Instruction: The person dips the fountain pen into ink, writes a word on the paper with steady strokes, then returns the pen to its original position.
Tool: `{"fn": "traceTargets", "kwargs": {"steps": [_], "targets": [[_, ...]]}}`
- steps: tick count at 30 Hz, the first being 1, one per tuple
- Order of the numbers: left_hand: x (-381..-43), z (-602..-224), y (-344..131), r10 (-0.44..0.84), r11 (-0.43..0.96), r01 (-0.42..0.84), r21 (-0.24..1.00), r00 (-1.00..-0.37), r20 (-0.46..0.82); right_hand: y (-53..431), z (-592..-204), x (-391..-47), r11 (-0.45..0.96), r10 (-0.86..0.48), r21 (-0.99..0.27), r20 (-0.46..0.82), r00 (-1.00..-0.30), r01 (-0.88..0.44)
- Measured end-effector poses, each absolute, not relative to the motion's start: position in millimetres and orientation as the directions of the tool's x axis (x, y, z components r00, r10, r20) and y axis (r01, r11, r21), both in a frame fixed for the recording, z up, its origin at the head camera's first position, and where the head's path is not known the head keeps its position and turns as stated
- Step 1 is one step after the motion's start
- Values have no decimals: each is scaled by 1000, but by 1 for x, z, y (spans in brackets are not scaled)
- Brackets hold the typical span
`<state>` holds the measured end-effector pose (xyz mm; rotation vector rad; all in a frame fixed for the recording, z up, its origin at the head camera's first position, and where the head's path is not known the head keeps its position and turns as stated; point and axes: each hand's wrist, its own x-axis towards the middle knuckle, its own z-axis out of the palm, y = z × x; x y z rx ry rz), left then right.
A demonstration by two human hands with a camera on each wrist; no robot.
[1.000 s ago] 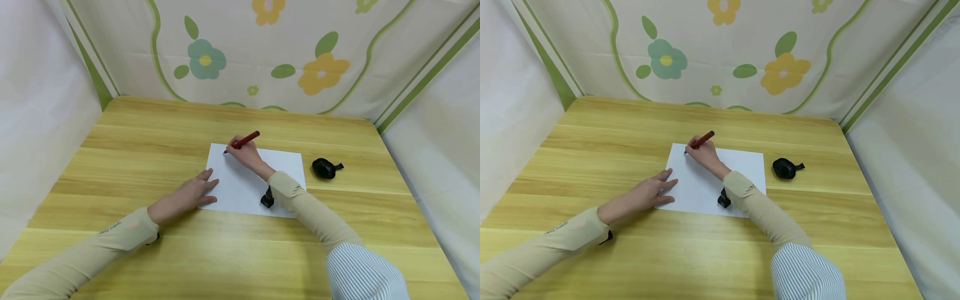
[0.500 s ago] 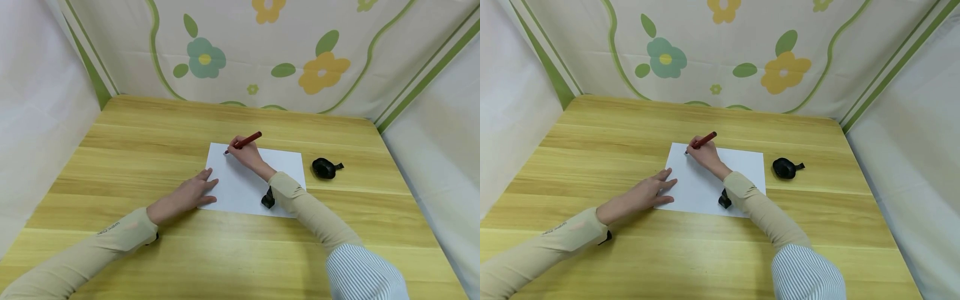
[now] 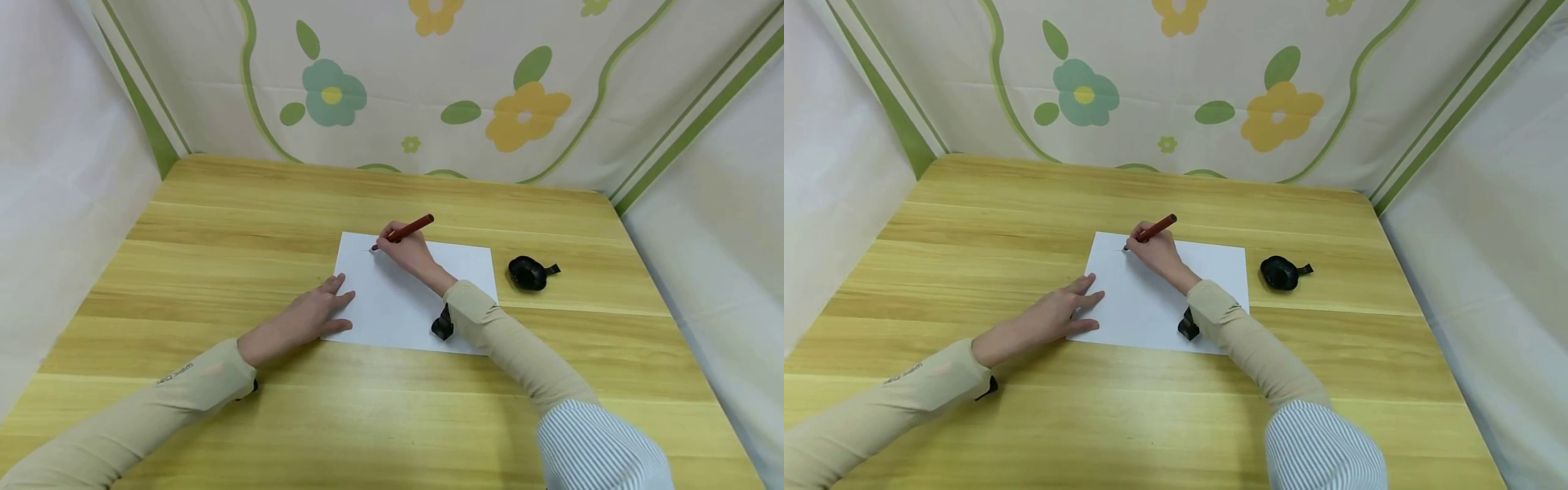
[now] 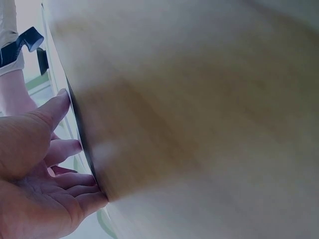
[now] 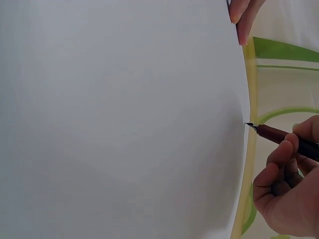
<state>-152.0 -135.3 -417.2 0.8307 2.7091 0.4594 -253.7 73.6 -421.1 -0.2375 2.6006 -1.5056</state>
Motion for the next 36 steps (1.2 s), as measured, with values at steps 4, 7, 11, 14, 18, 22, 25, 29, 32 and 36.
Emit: {"fn": "traceTargets", "kwargs": {"steps": [4,7,11,14,18,22,25,29,32,36], "targets": [[-152,-416,-135,580,784,493,377,-798,-164,77,-421,-253,492,-195,-867,-31,-980,-70],[-152,-415,-135,581,784,493,376,-797,-165,79,-420,-253,497,-190,-865,-33,-981,-67],[-152,-415,-135,576,787,486,379,-799,-171,83,-419,-252,502,-181,-863,-31,-983,-65],[-152,-415,-136,575,787,484,383,-800,-171,85,-419,-252,500,-176,-864,-33,-984,-60],[-151,-414,-136,579,783,486,388,-798,-169,88,-418,-251,494,-167,-868,-41,-985,-48],[-151,-414,-136,580,783,486,388,-797,-171,91,-419,-250,488,-158,-872,-50,-986,-34],[-150,-415,-136,583,779,492,389,-796,-160,94,-419,-250,489,-154,-872,-58,-986,-25],[-149,-415,-136,587,773,497,394,-796,-148,97,-420,-250,493,-152,-869,-58,-987,-25],[-149,-415,-136,587,773,493,399,-795,-153,100,-420,-250,498,-148,-867,-58,-987,-24],[-149,-415,-136,582,775,482,409,-796,-166,103,-420,-250,507,-141,-862,-64,-988,-17]]}}
